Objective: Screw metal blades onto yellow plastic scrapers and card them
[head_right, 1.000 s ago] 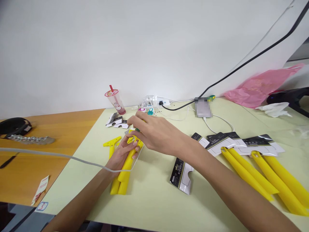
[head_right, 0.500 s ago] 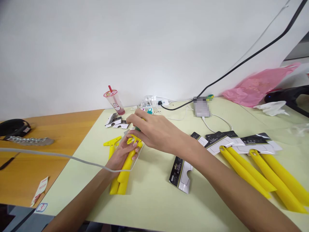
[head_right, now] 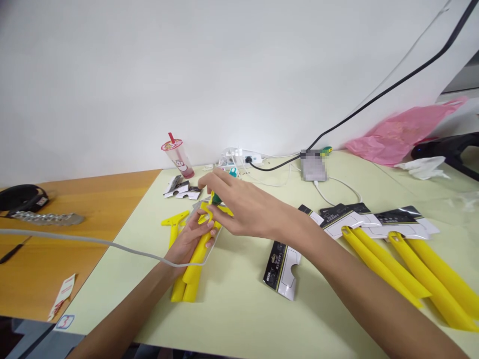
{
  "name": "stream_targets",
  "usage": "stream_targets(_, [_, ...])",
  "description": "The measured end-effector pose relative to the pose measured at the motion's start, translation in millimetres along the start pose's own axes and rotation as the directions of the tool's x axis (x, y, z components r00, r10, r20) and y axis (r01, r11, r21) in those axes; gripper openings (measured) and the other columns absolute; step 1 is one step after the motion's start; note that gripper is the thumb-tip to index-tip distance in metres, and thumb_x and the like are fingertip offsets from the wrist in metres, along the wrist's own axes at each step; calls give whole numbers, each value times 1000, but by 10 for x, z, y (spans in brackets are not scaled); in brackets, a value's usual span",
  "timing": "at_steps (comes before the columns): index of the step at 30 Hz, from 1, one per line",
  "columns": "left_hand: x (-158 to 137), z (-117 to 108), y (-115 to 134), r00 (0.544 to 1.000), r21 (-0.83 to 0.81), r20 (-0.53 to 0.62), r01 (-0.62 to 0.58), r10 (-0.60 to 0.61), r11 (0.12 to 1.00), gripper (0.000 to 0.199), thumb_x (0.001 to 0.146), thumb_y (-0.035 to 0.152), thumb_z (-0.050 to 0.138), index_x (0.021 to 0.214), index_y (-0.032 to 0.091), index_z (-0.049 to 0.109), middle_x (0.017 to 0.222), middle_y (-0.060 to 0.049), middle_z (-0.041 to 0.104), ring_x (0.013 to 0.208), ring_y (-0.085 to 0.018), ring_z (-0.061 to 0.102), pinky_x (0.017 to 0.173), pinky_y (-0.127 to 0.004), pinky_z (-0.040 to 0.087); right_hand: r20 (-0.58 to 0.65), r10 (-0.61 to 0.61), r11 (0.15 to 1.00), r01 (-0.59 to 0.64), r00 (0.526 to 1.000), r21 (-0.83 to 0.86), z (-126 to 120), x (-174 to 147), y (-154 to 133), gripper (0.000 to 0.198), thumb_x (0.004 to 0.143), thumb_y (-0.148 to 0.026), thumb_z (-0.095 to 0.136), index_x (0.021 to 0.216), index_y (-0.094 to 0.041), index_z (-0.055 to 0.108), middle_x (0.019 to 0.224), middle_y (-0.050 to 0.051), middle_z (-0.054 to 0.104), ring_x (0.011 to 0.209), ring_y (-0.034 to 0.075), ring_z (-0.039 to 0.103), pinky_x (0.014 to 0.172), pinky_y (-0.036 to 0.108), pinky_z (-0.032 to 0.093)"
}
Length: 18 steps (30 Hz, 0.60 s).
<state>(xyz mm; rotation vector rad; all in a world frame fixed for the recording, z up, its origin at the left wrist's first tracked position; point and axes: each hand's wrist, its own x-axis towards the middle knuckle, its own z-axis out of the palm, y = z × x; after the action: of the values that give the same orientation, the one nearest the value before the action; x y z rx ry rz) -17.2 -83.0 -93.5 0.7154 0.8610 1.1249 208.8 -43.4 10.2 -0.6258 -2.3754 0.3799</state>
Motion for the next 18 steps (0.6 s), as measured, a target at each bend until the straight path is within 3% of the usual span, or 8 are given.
stream_targets(4, [8, 9, 24, 1000, -8, -13, -9, 9, 1000, 65, 74, 28, 104, 111, 26, 51, 92, 4, 62, 76, -11, 67, 53, -18, 49, -14, -65, 997, 65, 998, 42, 21, 9, 18, 24, 109, -16, 53, 131, -26, 53, 136, 13, 67, 106, 25, 71, 82, 38, 58])
stream_targets(7, [1, 15, 40, 1000, 4, -9, -23, 23, 1000, 65, 73, 28, 104, 110, 25, 51, 92, 4, 60, 75, -11, 66, 52, -18, 48, -37, -51, 998, 49, 998, -29, 55, 20, 20, 10, 115, -27, 54, 125, -25, 55, 128, 12, 70, 95, 24, 70, 75, 37, 55])
stream_targets(9, [-6, 11, 35, 1000, 10, 1, -22, 22, 1000, 64, 75, 28, 103, 111, 25, 51, 92, 4, 60, 75, -11, 67, 53, -18, 49, -42, -18, 999, 16, 999, -47, 48, 18, 11, 12, 115, -32, 55, 125, -24, 55, 126, 12, 70, 94, 24, 70, 74, 37, 54])
stream_targets(15, [-5, -5, 12, 1000, -12, -4, -12, 11, 1000, 63, 76, 26, 103, 112, 26, 51, 94, 3, 62, 76, -11, 67, 54, -18, 50, -9, -52, 998, 52, 999, 28, 24, 1, 26, 32, 106, -12, 55, 136, -25, 50, 140, 14, 64, 109, 25, 70, 84, 39, 58])
stream_targets(18, [-8, 9, 14, 1000, -11, 0, -21, 21, 1000, 64, 74, 26, 104, 111, 25, 51, 90, 4, 61, 75, -12, 67, 52, -18, 49, -28, -61, 998, 60, 998, -34, 50, 6, 36, 22, 110, -15, 53, 130, -26, 52, 135, 12, 68, 100, 24, 71, 77, 37, 55])
